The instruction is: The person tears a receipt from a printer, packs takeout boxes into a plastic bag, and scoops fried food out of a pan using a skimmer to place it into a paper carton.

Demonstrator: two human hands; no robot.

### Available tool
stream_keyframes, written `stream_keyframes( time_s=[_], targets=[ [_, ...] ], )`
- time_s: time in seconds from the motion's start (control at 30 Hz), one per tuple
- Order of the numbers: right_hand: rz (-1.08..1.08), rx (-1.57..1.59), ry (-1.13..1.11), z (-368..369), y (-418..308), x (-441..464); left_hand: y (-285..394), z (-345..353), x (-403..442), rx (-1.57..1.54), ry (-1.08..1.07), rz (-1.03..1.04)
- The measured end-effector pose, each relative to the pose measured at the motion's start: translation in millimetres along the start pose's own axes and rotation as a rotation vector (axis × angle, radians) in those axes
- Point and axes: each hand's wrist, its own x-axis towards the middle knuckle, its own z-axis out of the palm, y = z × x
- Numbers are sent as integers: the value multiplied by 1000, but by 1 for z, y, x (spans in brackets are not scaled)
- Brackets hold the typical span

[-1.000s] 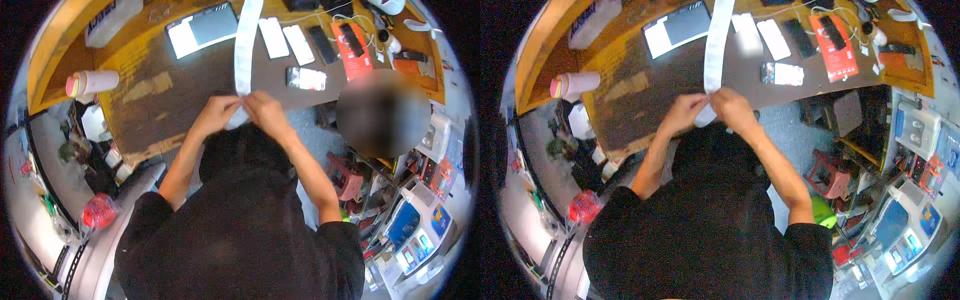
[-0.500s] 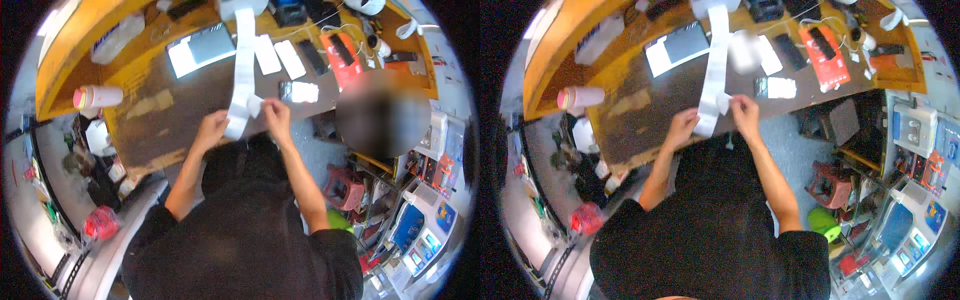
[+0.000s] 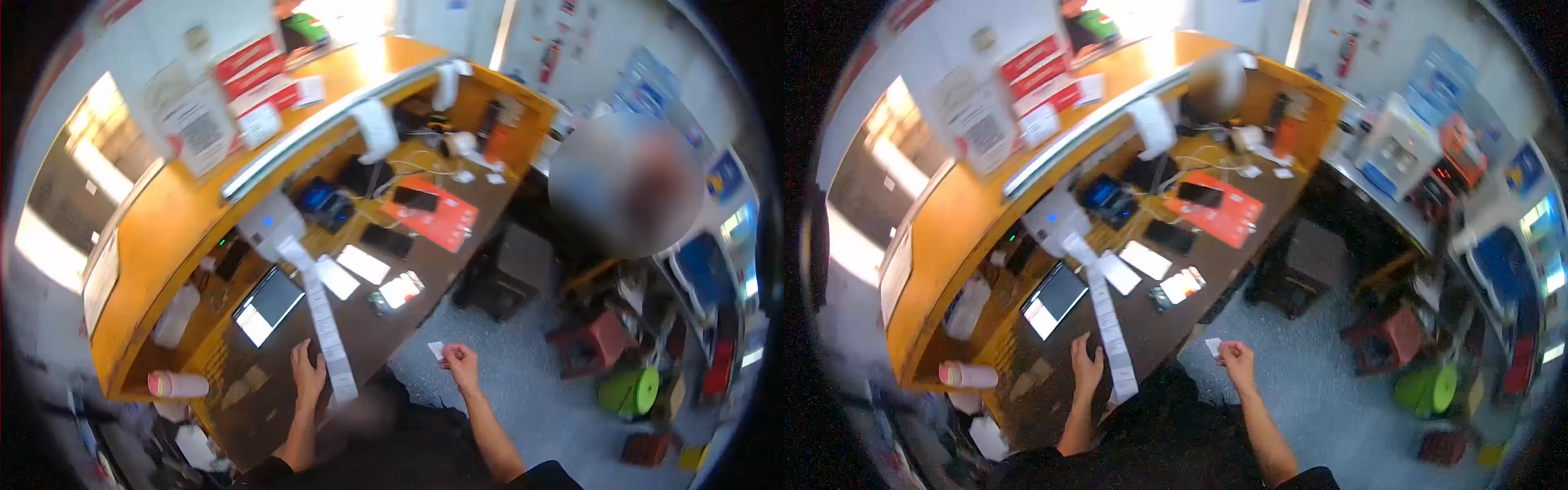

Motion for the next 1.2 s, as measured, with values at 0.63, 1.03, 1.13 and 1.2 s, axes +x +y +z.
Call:
stream_keyframes(
  time_s=[0.63,1.03,1.13,1.2],
  targets=[
    [200,48,1981,-367,231,-629,464,322,-514,-138,-1633,1497],
    [251,306,2464,-434,363,-790,533,432,-852,333,-1940,2061],
    [335,303,2452,-503,351,-830,581,461,-939,374,-1848,2084],
    [448,444,2359,-535,323,-858,619,460,-1007,419,-1760,2199]
  ],
)
